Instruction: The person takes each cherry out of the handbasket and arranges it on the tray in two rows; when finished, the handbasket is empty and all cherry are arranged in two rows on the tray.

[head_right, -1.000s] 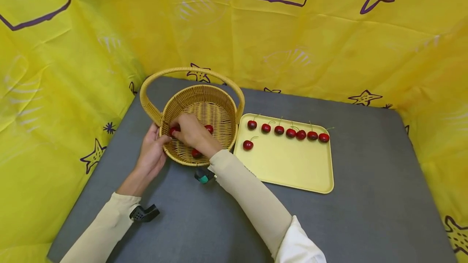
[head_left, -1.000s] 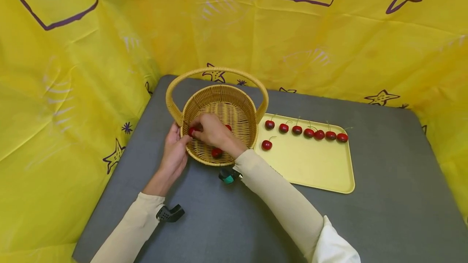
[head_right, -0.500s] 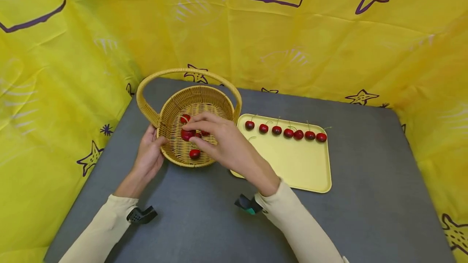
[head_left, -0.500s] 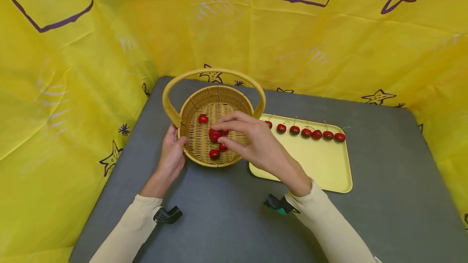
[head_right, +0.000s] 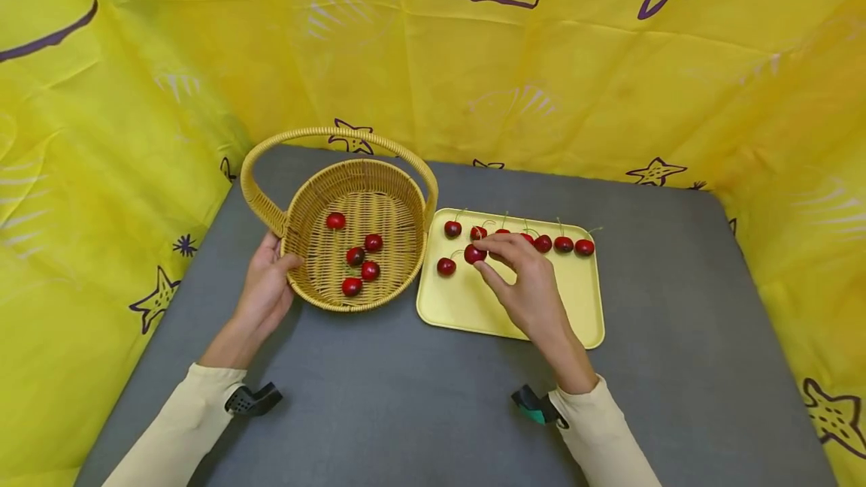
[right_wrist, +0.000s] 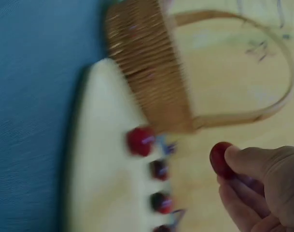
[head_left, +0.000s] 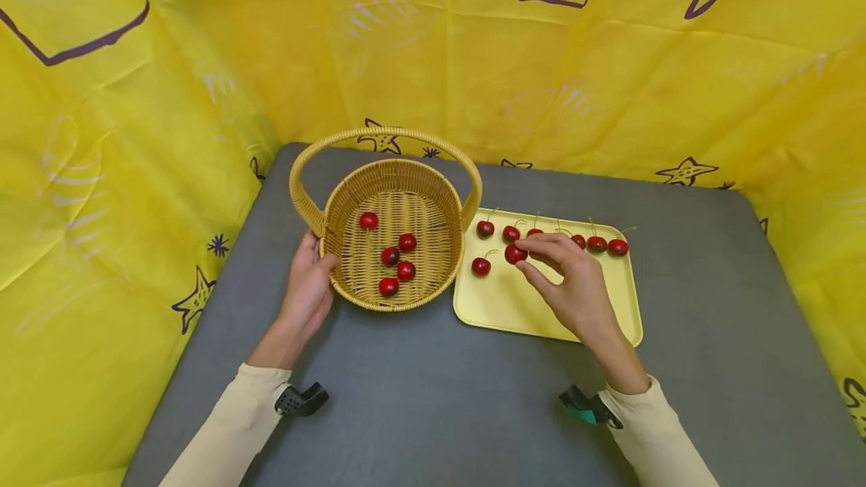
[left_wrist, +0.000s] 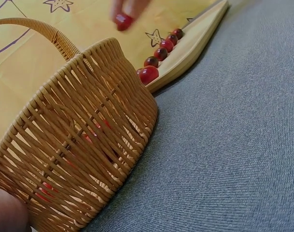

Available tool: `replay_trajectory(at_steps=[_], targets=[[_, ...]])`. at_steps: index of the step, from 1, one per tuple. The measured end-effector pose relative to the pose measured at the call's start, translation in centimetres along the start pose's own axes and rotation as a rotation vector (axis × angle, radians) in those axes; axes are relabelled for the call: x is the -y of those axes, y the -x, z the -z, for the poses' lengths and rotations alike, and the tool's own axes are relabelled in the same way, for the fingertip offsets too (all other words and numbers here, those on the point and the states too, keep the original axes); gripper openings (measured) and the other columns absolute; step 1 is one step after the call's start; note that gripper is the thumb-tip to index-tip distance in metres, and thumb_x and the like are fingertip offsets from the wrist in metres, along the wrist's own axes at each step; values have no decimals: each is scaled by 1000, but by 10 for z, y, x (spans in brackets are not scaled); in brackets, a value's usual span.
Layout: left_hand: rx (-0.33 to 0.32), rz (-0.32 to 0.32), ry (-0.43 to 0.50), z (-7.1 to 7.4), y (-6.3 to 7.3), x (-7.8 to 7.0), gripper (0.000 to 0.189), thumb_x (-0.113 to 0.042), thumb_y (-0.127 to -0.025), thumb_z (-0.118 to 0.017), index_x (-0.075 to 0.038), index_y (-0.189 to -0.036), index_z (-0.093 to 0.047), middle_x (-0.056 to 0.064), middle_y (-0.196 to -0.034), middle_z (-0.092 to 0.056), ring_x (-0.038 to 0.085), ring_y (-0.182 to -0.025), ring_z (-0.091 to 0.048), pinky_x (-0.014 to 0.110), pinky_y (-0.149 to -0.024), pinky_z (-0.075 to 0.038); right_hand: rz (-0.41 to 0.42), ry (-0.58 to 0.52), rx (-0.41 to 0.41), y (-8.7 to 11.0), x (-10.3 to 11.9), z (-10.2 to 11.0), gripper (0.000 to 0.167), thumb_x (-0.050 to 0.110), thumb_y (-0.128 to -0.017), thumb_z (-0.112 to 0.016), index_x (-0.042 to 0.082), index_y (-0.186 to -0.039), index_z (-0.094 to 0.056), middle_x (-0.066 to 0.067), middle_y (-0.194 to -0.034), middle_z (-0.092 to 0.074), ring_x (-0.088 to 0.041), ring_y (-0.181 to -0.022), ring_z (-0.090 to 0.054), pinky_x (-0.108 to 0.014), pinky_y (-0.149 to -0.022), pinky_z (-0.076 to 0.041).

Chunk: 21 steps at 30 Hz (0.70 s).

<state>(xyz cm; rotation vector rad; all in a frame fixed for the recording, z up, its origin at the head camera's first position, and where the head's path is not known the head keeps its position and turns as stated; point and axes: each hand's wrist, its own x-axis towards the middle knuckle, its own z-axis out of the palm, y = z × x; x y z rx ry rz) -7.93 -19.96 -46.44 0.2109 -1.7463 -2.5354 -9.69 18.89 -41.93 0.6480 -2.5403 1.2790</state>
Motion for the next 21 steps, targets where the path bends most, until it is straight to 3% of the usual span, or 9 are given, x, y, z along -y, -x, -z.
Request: replay_trajectory(at_steps=[3, 8, 21], targets=[[4, -3, 8, 1, 0, 0, 78, 20, -96, -30, -7, -168, -17, 12, -174, -22, 28, -159, -22, 50, -128, -22, -68, 3, 26, 7, -21, -13, 32, -1, -87, -84, 5, -118, -78, -6, -116, -72, -24, -110, -70, -36, -94, -58], [10, -18, 16, 1, 0, 0, 78, 21, -96, -30, -6, -168, -16, 14, -174, -21, 29, -159, -21, 50, -128, -22, -104, 35, 54, 10, -39, -26, 28, 0, -89, -83, 2, -116, -78, -9, -114, -72, -27, -107, -72, -36, -93, -59], [19, -23, 22, 0, -1, 0, 79, 22, -95, -30, -5, -168, -16, 15, -174, -21, 30, -159, -21, 50, -128, -21, -114, 24, 91, 10, -49, -33, 26, -1, -89, -82, 0, -115, -78, -12, -115, -72, -29, -103, -75, -38, -90, -61]])
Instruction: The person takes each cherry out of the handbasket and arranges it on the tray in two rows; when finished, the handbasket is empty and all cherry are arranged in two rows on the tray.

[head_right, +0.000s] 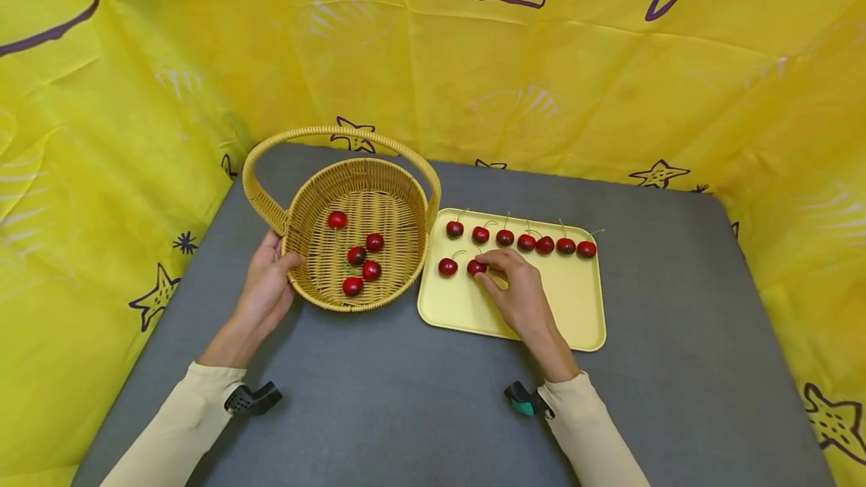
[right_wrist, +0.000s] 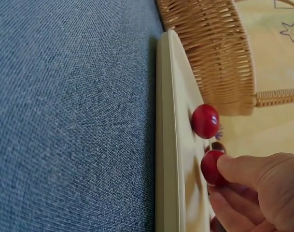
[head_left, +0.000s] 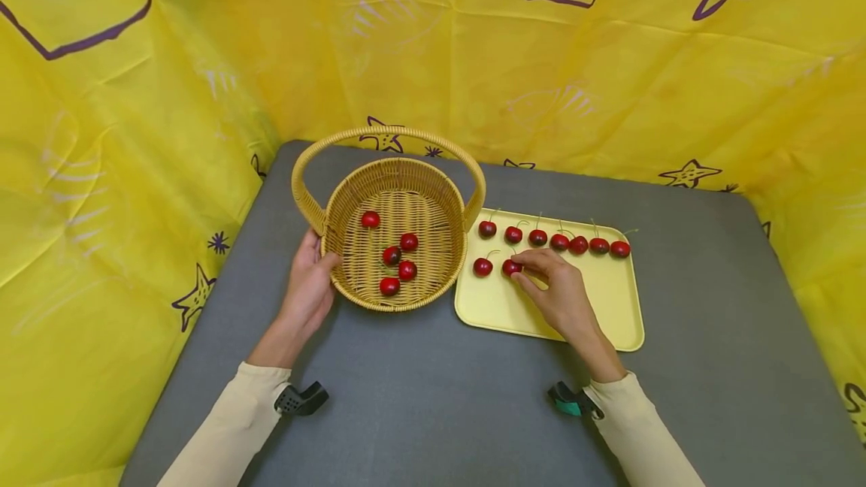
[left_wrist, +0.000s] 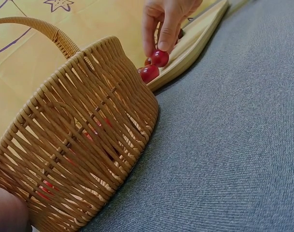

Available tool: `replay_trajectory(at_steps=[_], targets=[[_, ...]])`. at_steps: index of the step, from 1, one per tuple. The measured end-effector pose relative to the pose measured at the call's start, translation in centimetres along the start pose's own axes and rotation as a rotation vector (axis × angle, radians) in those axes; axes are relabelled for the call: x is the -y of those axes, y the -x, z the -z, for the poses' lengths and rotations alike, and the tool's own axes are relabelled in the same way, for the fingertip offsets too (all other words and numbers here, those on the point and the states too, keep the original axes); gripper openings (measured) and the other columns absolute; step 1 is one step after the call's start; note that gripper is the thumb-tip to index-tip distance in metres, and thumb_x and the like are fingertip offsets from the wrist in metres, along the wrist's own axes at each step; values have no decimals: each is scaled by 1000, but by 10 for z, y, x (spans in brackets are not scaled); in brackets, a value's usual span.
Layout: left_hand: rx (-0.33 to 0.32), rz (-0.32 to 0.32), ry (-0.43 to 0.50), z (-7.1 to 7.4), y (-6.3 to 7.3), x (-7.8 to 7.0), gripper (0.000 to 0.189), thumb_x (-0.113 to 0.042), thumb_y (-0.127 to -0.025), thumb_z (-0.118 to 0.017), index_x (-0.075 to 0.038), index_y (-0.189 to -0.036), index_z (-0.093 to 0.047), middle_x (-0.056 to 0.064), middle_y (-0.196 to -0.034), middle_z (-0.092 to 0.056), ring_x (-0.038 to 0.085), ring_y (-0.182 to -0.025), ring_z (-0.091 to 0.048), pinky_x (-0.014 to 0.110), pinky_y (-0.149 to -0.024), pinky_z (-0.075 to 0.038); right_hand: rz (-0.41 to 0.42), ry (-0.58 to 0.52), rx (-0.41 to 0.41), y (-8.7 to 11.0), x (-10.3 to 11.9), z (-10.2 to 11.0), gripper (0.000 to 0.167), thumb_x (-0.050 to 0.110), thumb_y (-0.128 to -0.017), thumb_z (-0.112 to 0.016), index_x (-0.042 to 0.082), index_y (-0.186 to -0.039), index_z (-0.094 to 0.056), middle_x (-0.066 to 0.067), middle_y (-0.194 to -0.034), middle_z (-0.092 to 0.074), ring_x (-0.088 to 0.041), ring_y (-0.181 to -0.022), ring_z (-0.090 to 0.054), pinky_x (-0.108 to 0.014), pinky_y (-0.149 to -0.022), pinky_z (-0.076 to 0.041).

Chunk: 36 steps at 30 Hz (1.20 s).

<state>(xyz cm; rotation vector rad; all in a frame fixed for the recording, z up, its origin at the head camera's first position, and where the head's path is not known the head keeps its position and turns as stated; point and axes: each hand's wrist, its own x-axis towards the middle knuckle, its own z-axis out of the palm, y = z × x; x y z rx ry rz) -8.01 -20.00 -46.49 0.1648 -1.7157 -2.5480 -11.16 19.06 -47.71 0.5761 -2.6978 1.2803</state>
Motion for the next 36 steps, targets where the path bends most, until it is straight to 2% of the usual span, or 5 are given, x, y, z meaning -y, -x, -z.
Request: replay_trajectory(at_steps=[21, 26, 31, 34, 36], targets=[[14, -1, 23, 1, -1, 0, 80, 22, -94, -30, -6, -168, -15, 14, -174, -20, 28, -160, -20, 50, -129, -20, -1, 56, 25, -4, 7, 10, 29, 2, -91, -81, -1, -120, -75, -14, -115, -73, -34, -104, -75, -45, -91, -61], [14, -4, 23, 0, -1, 1, 79, 22, -94, -30, -5, -167, -16, 15, -173, -21, 29, -159, -20, 50, -128, -20, 31, 71, -2, -7, 33, 24, 32, 2, -91, -81, 4, -123, -76, -12, -117, -73, -33, -107, -73, -47, -94, -60], [0, -3, 7, 1, -1, 1, 78, 22, -94, -31, -4, -167, -18, 16, -173, -22, 31, -158, -22, 49, -127, -23, 127, 23, -34, -14, 76, 30, 34, 7, -91, -83, 10, -125, -77, -3, -120, -74, -22, -110, -72, -40, -96, -60], [-1, -3, 8, 1, -1, 1, 78, 22, -94, -31, -4, -166, -18, 16, -172, -22, 31, -158, -22, 49, -128, -23, 194, 9, -32, -19, 101, 26, 35, 11, -91, -84, 13, -126, -77, 1, -122, -75, -16, -108, -73, -36, -92, -61], [-2, -3, 11, 1, -1, 1, 78, 22, -94, -31, -4, -166, -19, 17, -172, -22, 31, -158, -22, 49, -128, -23, 224, -9, -14, -23, 115, 22, 35, 13, -92, -83, 15, -127, -77, 3, -123, -75, -14, -107, -73, -32, -81, -62]])
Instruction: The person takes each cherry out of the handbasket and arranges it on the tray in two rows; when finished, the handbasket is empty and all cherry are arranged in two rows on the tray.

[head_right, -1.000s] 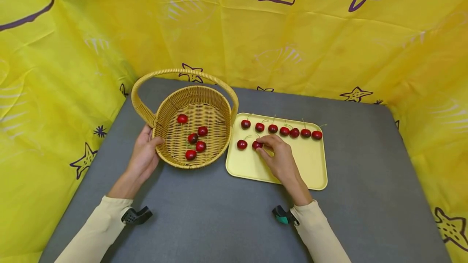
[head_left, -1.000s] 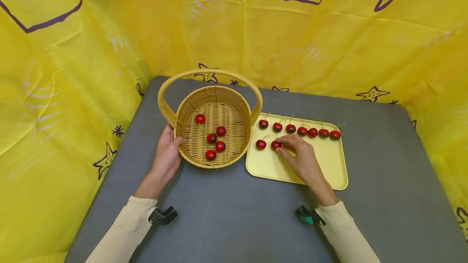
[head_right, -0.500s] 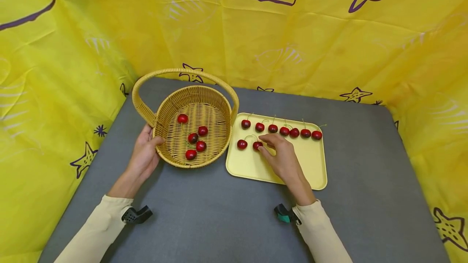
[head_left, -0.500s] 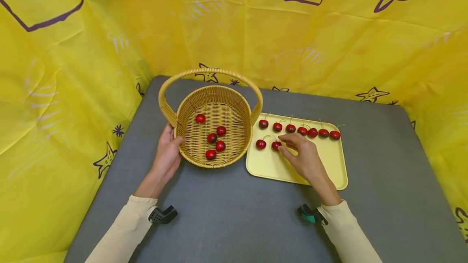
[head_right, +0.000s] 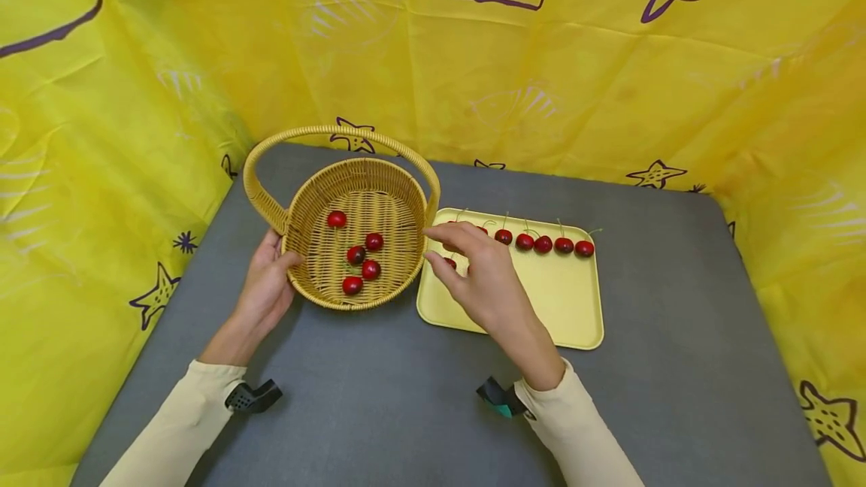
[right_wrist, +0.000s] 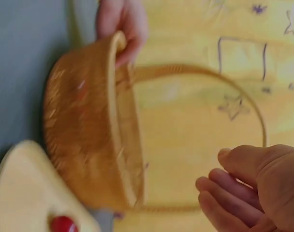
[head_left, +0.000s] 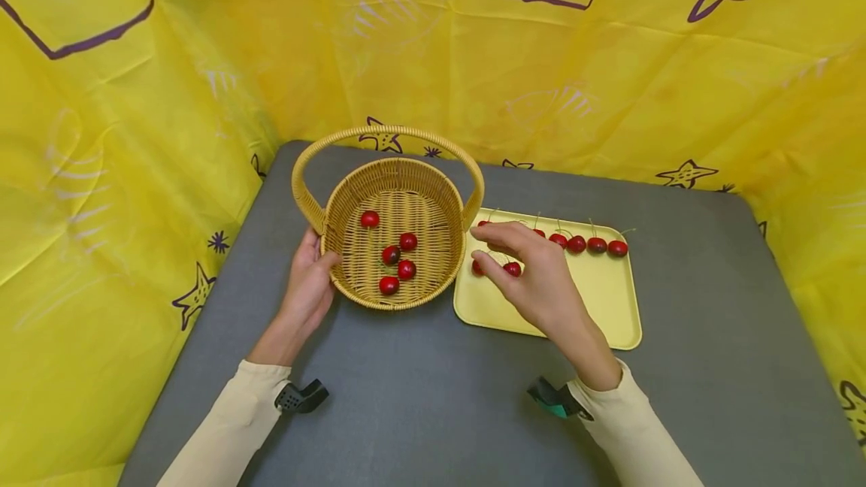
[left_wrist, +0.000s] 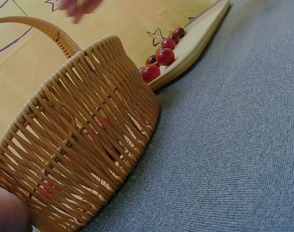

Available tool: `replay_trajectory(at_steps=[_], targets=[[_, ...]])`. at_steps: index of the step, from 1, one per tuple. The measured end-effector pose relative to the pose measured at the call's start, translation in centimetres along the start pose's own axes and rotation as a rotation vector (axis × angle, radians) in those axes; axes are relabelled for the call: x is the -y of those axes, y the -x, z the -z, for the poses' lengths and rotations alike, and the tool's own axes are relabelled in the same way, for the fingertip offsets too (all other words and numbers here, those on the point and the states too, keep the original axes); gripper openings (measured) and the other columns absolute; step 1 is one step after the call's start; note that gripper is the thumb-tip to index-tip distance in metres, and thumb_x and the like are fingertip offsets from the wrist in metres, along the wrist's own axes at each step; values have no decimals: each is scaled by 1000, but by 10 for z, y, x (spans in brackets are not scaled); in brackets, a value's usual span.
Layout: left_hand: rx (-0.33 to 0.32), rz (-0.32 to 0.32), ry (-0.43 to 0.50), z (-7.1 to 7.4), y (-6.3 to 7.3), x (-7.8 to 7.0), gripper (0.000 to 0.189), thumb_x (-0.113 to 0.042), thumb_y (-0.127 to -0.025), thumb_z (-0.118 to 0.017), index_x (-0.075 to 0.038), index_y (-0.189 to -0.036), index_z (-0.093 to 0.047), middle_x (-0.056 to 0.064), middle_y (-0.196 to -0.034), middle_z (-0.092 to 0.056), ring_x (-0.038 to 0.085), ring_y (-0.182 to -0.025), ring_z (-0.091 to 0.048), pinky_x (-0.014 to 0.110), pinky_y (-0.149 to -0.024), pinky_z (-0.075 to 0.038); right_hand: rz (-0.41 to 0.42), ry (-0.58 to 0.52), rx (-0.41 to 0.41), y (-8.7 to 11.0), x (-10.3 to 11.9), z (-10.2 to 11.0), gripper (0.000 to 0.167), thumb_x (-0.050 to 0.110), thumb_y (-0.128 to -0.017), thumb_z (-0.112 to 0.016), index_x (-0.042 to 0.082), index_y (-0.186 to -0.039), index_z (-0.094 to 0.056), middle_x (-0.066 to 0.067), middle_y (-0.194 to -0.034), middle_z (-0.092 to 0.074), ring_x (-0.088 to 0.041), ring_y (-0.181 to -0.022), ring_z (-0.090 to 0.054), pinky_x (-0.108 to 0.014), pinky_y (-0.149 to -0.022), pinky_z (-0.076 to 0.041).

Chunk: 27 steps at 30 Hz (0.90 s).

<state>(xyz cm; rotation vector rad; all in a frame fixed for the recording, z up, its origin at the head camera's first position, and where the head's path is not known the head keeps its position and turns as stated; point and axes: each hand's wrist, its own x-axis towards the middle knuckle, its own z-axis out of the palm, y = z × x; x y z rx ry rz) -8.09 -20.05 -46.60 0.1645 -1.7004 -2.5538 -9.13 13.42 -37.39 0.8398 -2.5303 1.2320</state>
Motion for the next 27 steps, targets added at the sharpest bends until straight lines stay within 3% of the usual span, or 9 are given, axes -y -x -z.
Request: replay_trajectory(at_steps=[4, 11, 16, 20, 27], targets=[[-2, 1, 0, 0, 0, -1, 78, 22, -94, -31, -4, -166, -18, 17, -173, -22, 31, -158, -22, 50, -128, -23, 27, -59, 48, -14, 19, -13, 34, 17, -95, -81, 15, -128, -77, 3, -123, -75, -13, -105, -73, -28, -70, -59], [-6, 1, -1, 0, 0, -1, 78, 22, -94, -30, -4, -167, -18, 16, -172, -23, 32, -158, -22, 50, -127, -23, 23, -175, 170, -37, 35, -43, 29, 16, -97, -78, 10, -125, -77, 0, -122, -75, -13, -108, -73, -37, -93, -61], [-1, 4, 1, 0, 0, 0, 78, 22, -94, -30, -5, -167, -18, 15, -173, -23, 32, -158, -22, 50, -127, -24, -23, -203, 265, -43, 35, -70, 24, 13, -98, -77, 7, -121, -77, -3, -119, -77, -12, -102, -75, -36, -92, -61], [8, 0, 7, -1, -1, 0, 79, 22, -94, -30, -5, -167, -16, 15, -173, -21, 32, -159, -20, 52, -127, -22, -74, -163, 356, -46, 31, -89, 25, 12, -98, -76, 3, -121, -77, -8, -114, -79, -15, -98, -76, -33, -88, -62], [9, 1, 7, -1, 0, -1, 79, 22, -94, -30, -3, -167, -15, 18, -173, -20, 32, -159, -19, 53, -127, -21, -140, 32, 515, -48, 23, -113, 23, 14, -96, -79, 1, -116, -79, -6, -103, -79, -14, -89, -73, -28, -80, -60]])
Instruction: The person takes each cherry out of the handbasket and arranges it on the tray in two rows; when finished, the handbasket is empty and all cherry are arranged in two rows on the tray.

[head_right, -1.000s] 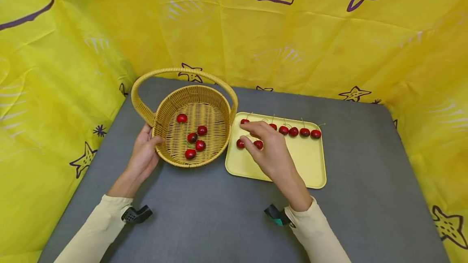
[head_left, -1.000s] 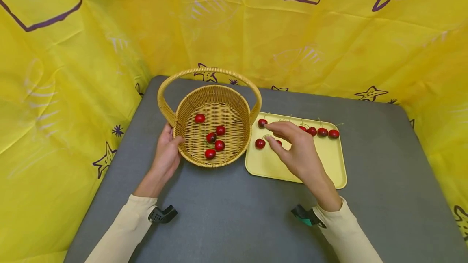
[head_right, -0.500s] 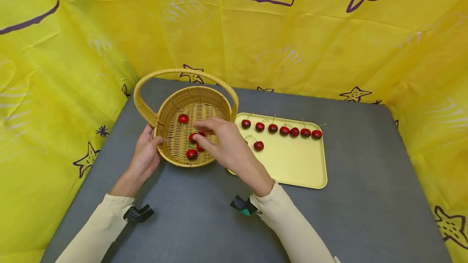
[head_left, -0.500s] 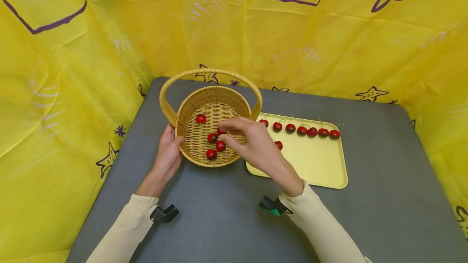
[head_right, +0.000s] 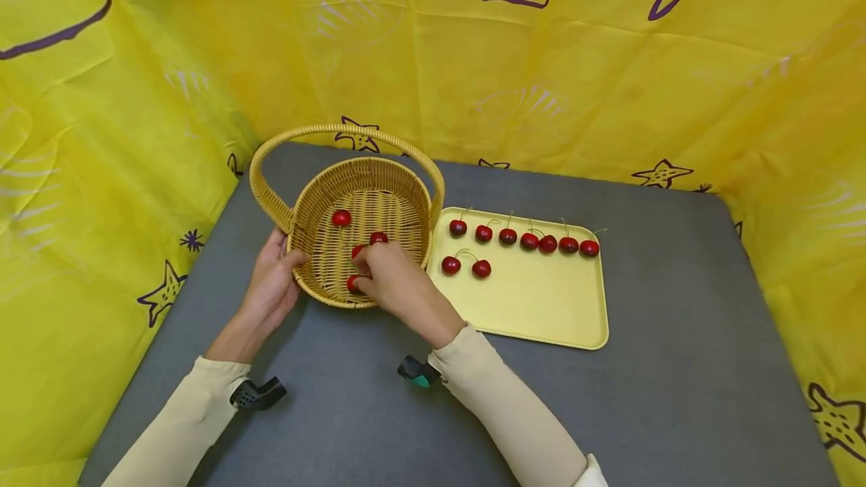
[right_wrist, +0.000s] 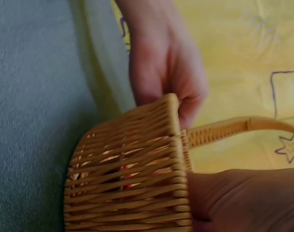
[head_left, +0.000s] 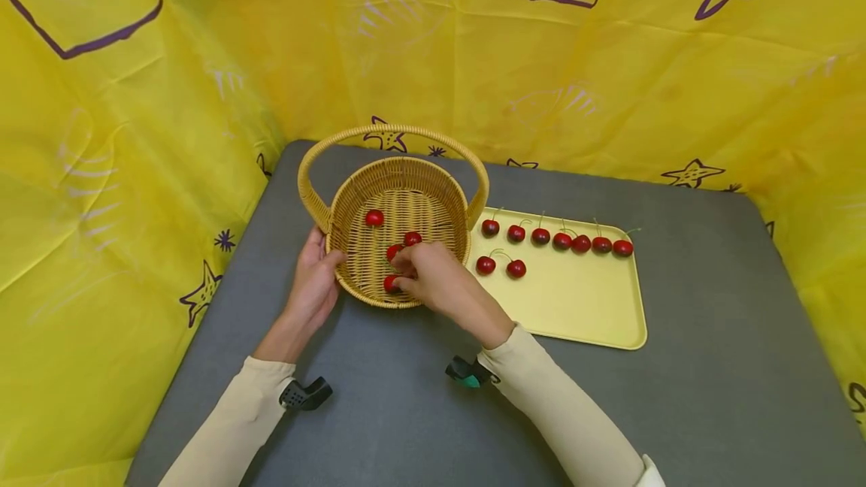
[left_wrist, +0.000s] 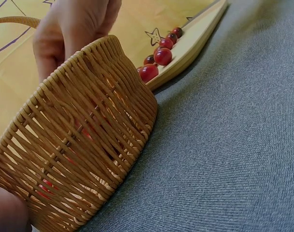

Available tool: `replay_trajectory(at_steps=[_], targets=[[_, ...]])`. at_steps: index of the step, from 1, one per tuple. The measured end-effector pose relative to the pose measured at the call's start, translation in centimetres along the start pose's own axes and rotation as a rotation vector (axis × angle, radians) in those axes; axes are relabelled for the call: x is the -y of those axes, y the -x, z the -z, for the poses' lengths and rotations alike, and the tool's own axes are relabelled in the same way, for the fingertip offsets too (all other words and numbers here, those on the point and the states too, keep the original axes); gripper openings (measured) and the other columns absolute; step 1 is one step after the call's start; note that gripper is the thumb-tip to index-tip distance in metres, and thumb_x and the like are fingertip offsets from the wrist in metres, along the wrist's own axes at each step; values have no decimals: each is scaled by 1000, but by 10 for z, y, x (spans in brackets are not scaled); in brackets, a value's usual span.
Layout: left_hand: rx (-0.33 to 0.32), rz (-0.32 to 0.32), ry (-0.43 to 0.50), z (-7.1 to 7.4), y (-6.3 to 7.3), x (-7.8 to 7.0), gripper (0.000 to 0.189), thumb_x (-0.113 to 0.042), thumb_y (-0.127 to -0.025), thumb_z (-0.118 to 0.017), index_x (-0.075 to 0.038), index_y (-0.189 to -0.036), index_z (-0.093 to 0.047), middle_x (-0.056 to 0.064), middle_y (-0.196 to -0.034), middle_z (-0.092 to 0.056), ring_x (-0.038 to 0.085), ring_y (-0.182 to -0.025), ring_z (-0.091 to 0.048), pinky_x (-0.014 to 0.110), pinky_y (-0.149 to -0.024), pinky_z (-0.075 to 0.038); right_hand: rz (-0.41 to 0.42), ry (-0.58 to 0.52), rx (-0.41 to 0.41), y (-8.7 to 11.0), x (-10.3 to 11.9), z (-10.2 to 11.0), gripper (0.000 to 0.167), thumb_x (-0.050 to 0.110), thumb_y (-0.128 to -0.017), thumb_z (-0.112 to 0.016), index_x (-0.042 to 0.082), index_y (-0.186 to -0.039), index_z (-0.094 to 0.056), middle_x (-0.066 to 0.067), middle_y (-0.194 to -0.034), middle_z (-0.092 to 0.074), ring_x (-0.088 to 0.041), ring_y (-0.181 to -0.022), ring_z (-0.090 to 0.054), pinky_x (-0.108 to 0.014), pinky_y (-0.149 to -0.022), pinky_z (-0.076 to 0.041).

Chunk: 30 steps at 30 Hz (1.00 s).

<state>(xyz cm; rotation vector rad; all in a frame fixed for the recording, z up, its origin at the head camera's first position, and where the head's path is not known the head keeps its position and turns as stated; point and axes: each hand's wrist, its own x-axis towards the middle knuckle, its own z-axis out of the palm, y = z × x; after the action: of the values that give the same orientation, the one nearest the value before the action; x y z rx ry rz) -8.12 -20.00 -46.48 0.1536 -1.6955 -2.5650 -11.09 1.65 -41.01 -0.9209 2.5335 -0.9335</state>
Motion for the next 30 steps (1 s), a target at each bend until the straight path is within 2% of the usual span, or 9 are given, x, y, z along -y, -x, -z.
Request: replay_trajectory(at_steps=[2, 5, 9, 14, 17, 20, 26, 30], targets=[[-3, 0, 1, 0, 0, 0, 79, 22, -94, -30, -3, -167, -15, 18, -173, -20, 32, -159, -19, 53, -127, -21, -11, 48, 25, -3, -2, -2, 16, 14, -95, -80, 4, -107, -81, -1, -89, -76, -12, -78, -67, -26, -72, -55], [-9, 1, 6, 0, 0, 0, 78, 22, -94, -30, -3, -167, -16, 18, -172, -21, 32, -159, -20, 53, -127, -21, -20, 108, 62, -8, -4, -4, 7, 14, -93, -81, 8, -90, -80, 6, -68, -59, -10, -66, -54, -23, -61, -43], [-17, 6, 18, 0, 0, 1, 78, 23, -94, -30, -2, -166, -17, 17, -172, -23, 32, -158, -22, 52, -127, -22, -41, 131, 103, -12, -3, -6, 15, 15, -92, -84, 12, -80, -75, 8, -60, -43, -10, -61, -44, -24, -56, -34], [-20, 16, 12, 1, 0, 1, 79, 23, -94, -30, -3, -167, -16, 16, -173, -22, 31, -159, -21, 50, -128, -22, -45, 140, 118, -15, -3, -8, 14, 17, -91, -85, 13, -81, -76, 5, -64, -51, -12, -64, -48, -25, -57, -37], [-24, 15, 3, 1, 1, 0, 79, 22, -94, -31, -5, -167, -16, 15, -173, -22, 30, -159, -21, 50, -127, -23, -23, 162, 124, -16, -3, -8, 7, 18, -91, -85, 12, -90, -80, 4, -72, -60, -14, -70, -52, -26, -62, -42], [-21, 12, 0, 1, 1, 0, 79, 22, -94, -31, -5, -167, -16, 14, -173, -21, 30, -159, -21, 50, -127, -23, 14, 169, 123, -18, -4, -8, 10, 17, -91, -84, 13, -99, -82, 4, -80, -66, -15, -75, -56, -27, -67, -47], [-15, 8, -2, 0, 0, 0, 81, 22, -94, -32, -6, -168, -14, 13, -175, -19, 28, -160, -19, 50, -128, -20, 90, 93, 104, -18, -8, -10, 18, 14, -92, -83, 11, -109, -82, 1, -97, -76, -17, -87, -65, -27, -78, -53], [-16, 4, -2, 0, 0, 0, 81, 22, -95, -32, -6, -168, -14, 12, -175, -20, 25, -160, -19, 49, -129, -20, 137, 45, 66, -16, -8, -5, 24, 14, -92, -81, 9, -116, -80, -1, -109, -75, -18, -98, -65, -28, -87, -53]])
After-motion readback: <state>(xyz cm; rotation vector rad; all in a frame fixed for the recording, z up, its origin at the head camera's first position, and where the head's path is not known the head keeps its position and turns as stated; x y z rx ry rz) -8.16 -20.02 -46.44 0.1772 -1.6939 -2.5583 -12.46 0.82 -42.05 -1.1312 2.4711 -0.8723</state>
